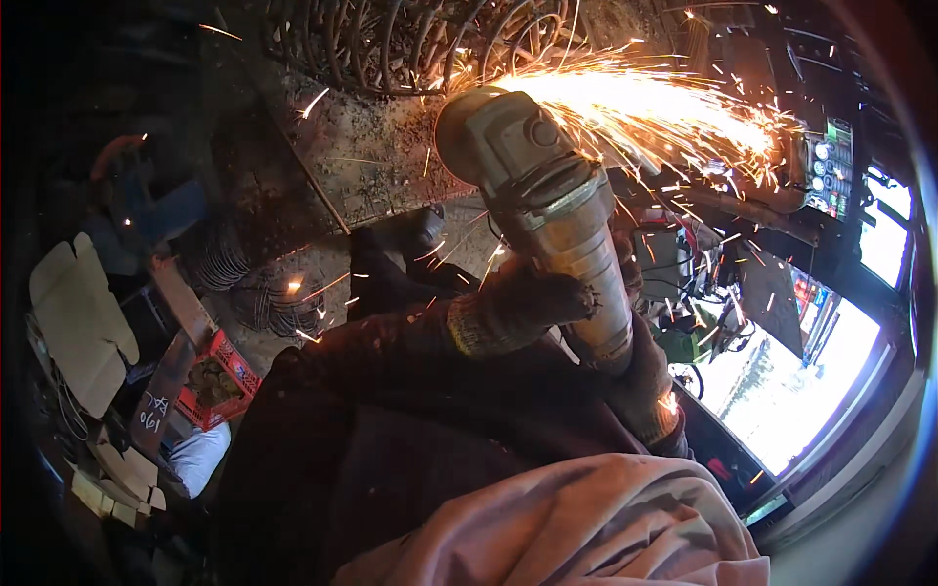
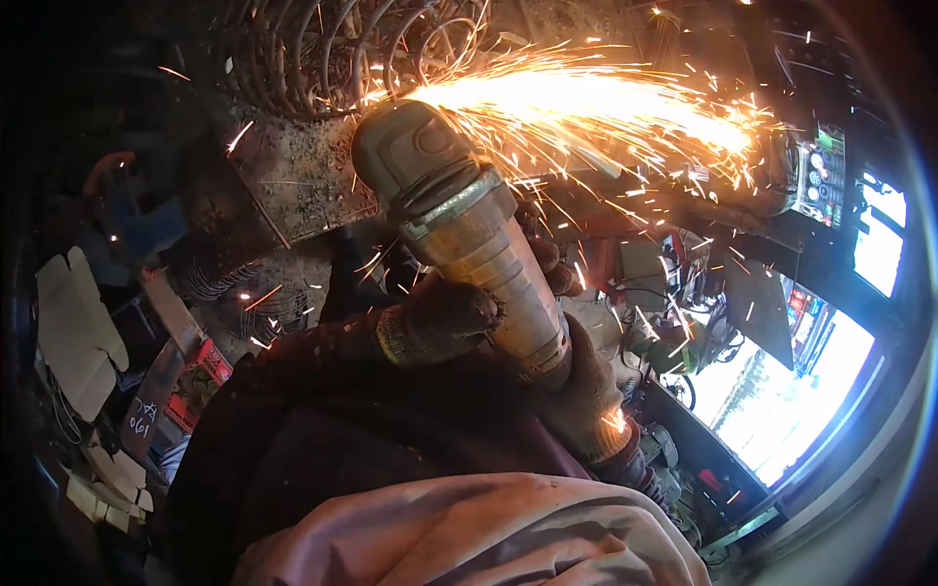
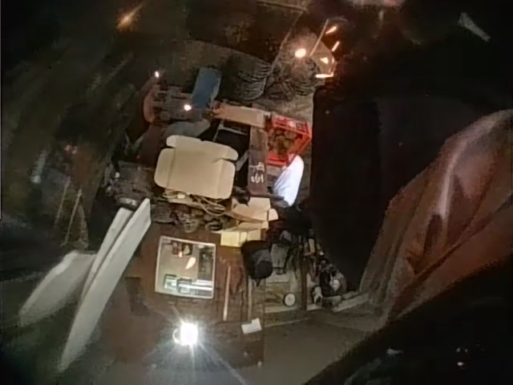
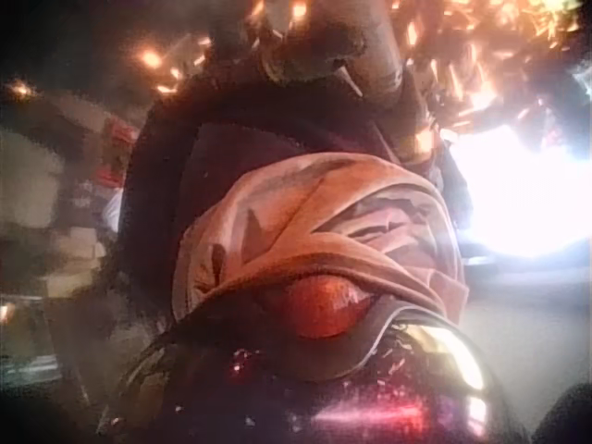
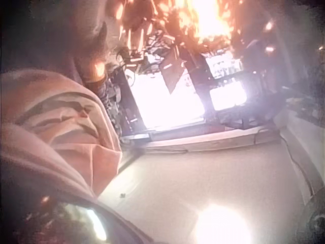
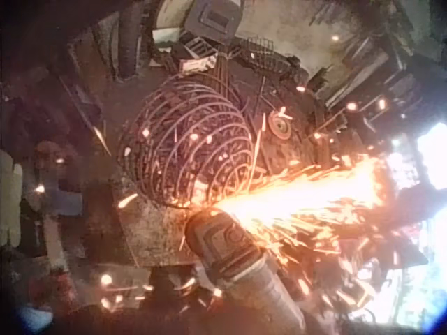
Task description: The person is fabricating a metal object by hammering a wire cage into shape on a workbench, cutting and smoothing sections with an angle grinder, and finally welding components together.
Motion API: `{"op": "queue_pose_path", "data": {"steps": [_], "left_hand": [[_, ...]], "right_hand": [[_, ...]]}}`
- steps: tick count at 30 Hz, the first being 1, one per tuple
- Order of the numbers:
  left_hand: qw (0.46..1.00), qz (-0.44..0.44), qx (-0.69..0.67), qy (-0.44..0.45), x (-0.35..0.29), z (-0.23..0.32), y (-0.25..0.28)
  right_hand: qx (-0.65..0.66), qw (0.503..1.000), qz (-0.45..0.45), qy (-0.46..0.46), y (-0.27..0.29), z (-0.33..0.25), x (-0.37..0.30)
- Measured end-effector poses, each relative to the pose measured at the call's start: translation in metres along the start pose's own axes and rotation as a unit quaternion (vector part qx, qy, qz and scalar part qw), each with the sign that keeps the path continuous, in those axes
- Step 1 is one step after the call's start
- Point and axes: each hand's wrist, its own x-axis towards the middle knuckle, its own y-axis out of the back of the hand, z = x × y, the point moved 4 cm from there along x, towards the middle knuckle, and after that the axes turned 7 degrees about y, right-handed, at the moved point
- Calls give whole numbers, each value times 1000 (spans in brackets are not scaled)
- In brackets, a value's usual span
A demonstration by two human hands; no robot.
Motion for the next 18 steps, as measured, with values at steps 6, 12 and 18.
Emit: {"op": "queue_pose_path", "data": {"steps": [6, 12, 18], "left_hand": [[998, -31, -35, -50, 10, -5, -6], [996, -40, -50, -64, 8, -2, -12], [997, -17, -26, -69, 6, -5, -4]], "right_hand": [[10, 1000, -4, -22, 1, 1, -3], [20, 999, -10, -28, 1, -4, 1], [9, 1000, -13, -17, -2, -3, 0]]}}
